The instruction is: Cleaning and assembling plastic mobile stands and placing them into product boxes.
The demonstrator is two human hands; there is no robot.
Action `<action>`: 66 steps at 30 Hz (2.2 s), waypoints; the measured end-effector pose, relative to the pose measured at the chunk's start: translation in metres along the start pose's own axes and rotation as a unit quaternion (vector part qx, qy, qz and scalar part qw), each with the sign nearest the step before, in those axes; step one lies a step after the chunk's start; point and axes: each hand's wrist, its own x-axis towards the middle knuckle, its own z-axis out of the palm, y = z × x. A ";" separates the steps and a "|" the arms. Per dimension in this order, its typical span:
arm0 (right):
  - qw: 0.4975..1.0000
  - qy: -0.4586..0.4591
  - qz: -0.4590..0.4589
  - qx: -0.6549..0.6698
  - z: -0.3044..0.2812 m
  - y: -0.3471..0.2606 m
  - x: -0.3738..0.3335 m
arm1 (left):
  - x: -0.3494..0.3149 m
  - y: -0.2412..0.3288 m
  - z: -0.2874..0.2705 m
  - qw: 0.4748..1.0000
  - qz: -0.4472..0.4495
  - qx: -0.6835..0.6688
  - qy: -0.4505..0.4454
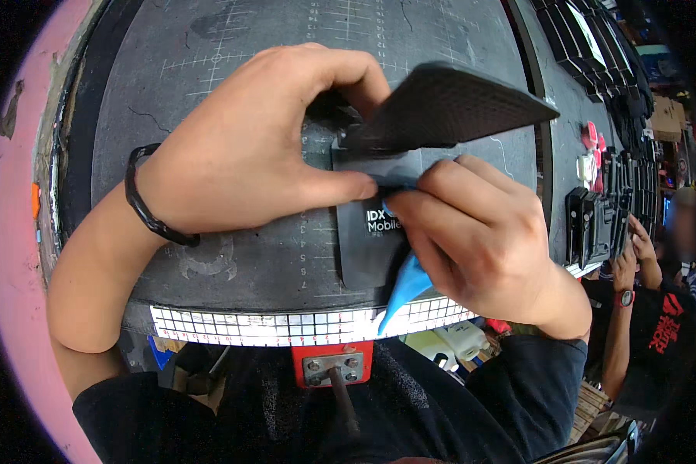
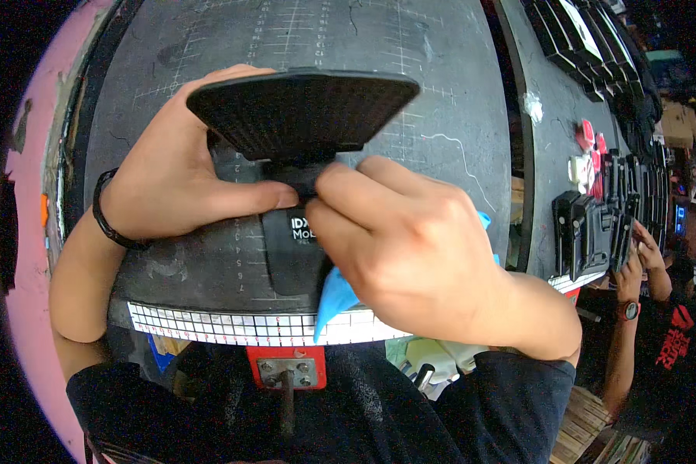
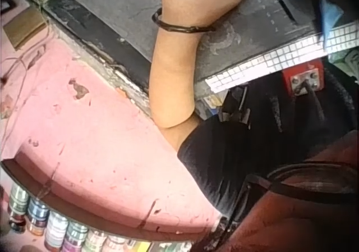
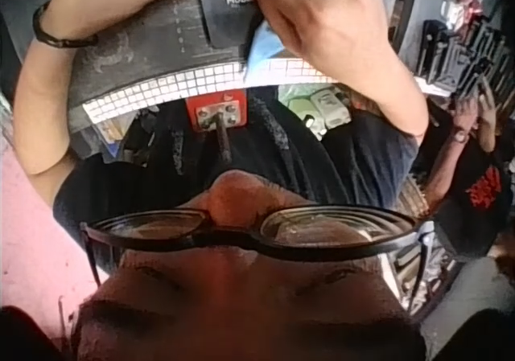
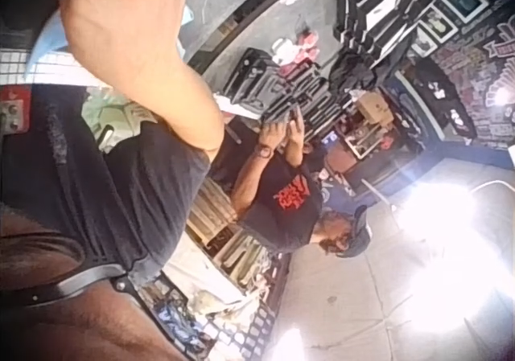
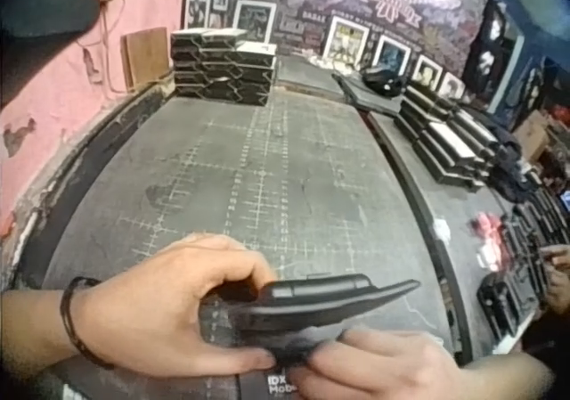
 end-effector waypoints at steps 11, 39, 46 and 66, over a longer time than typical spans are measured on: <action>0.998 -0.045 -0.012 0.031 -0.024 0.013 -0.004 | 0.001 -0.002 0.004 0.999 -0.009 -0.036 0.022; 0.978 0.010 -0.094 0.184 0.015 0.027 -0.004 | -0.002 -0.004 -0.007 0.996 0.049 0.063 -0.035; 0.981 -0.010 -0.087 0.171 0.017 0.026 -0.002 | -0.003 -0.002 -0.009 0.997 0.014 0.056 -0.047; 0.978 -0.001 -0.089 0.187 0.019 0.023 0.004 | -0.005 -0.005 -0.009 0.998 0.008 0.058 -0.034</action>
